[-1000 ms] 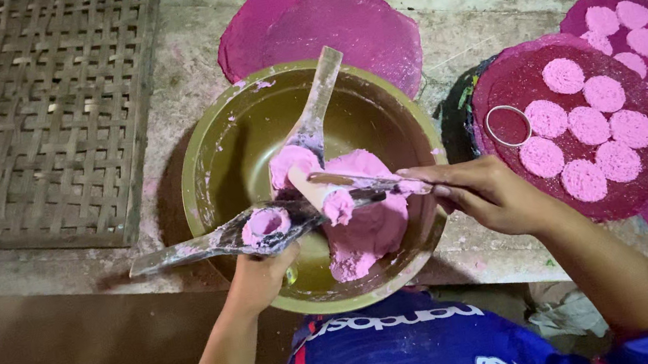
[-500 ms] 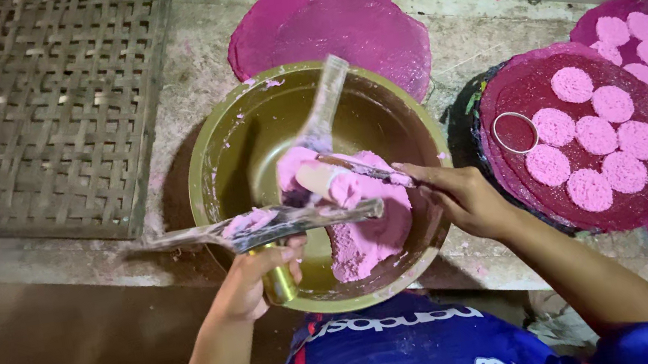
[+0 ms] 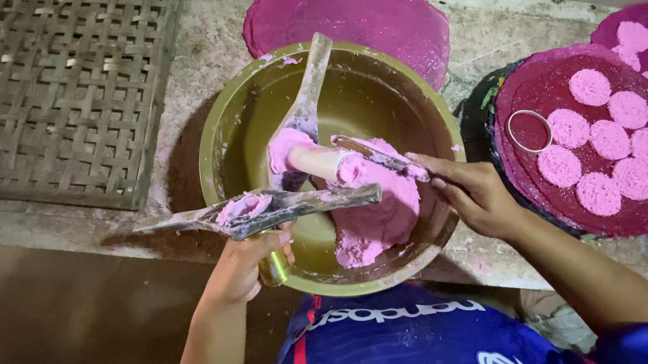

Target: The person fills a hand-held extruder mold with pink batter from a large bowl, then presses the mold to deposit round batter discs onto round red trays, repeating the fill-and-press cycle and repositioning the trays as they fill with discs.

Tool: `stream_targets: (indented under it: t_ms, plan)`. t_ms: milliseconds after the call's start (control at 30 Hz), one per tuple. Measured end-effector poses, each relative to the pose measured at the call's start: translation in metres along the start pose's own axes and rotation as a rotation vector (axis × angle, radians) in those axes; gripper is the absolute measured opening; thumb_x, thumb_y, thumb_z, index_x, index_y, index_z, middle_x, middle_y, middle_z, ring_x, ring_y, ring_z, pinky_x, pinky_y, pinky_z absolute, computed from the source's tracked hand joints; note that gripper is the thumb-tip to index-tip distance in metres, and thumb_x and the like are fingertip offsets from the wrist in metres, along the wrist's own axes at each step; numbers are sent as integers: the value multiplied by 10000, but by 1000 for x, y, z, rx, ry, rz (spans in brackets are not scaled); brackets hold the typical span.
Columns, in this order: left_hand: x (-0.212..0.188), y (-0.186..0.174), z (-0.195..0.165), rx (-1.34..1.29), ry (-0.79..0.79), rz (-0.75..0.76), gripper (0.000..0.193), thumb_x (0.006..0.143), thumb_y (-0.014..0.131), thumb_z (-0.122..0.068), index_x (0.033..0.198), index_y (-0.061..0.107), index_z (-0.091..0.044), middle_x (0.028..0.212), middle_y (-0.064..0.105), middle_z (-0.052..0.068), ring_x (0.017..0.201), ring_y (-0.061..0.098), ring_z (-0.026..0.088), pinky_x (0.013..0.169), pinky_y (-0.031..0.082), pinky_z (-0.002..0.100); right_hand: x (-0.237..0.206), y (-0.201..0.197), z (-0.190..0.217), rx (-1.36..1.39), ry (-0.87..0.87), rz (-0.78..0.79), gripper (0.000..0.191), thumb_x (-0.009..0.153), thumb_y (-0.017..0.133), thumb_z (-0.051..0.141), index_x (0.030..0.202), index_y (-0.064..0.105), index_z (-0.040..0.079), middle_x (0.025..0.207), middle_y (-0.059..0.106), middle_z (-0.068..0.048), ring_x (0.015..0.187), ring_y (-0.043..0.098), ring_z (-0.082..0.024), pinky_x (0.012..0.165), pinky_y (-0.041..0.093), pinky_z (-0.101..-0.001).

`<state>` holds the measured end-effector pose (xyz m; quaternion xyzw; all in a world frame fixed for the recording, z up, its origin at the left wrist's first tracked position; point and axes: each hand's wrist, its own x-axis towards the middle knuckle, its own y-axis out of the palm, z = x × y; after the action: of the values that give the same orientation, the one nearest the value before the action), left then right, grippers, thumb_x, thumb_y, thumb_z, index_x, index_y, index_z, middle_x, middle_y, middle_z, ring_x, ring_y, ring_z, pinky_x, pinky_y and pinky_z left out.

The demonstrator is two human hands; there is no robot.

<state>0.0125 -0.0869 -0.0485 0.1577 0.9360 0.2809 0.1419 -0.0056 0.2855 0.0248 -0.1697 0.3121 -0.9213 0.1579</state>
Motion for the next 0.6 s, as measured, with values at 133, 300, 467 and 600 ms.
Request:
stream_targets:
  t_ms: [133, 300, 467, 600]
  plan:
    - [1, 3, -3, 20, -1, -5, 277, 838, 695, -73, 1102, 617, -38, 990, 619, 55, 826, 642, 159, 699, 568, 345, -8, 2, -3, 3, 4, -32, 445, 962, 531, -58, 1392, 603, 29, 1190, 743, -186, 844, 724, -158, 747, 542, -284]
    - [0, 11, -8, 30, -54, -25, 262, 827, 708, -77, 1075, 635, -40, 968, 626, 62, 787, 647, 163, 683, 571, 336, -18, 0, -5, -9, 46, -21, 459, 960, 522, -58, 1400, 606, 44, 1183, 751, -178, 787, 700, -193, 727, 546, -296]
    - [-1, 24, -11, -90, -129, 1, 281, 836, 711, -73, 1100, 642, -8, 964, 640, 102, 769, 641, 174, 682, 580, 349, -21, -4, -4, -61, -82, -27, 477, 965, 551, -52, 1429, 580, 53, 1207, 718, -203, 891, 752, -243, 775, 566, -328]
    - [1, 17, -6, -207, -1, -59, 371, 797, 685, -113, 1164, 636, -94, 965, 658, 57, 781, 649, 135, 655, 576, 335, -15, -6, 0, -263, -28, 142, 586, 854, 619, -25, 1416, 605, 138, 1049, 749, -164, 796, 739, -310, 691, 581, -390]
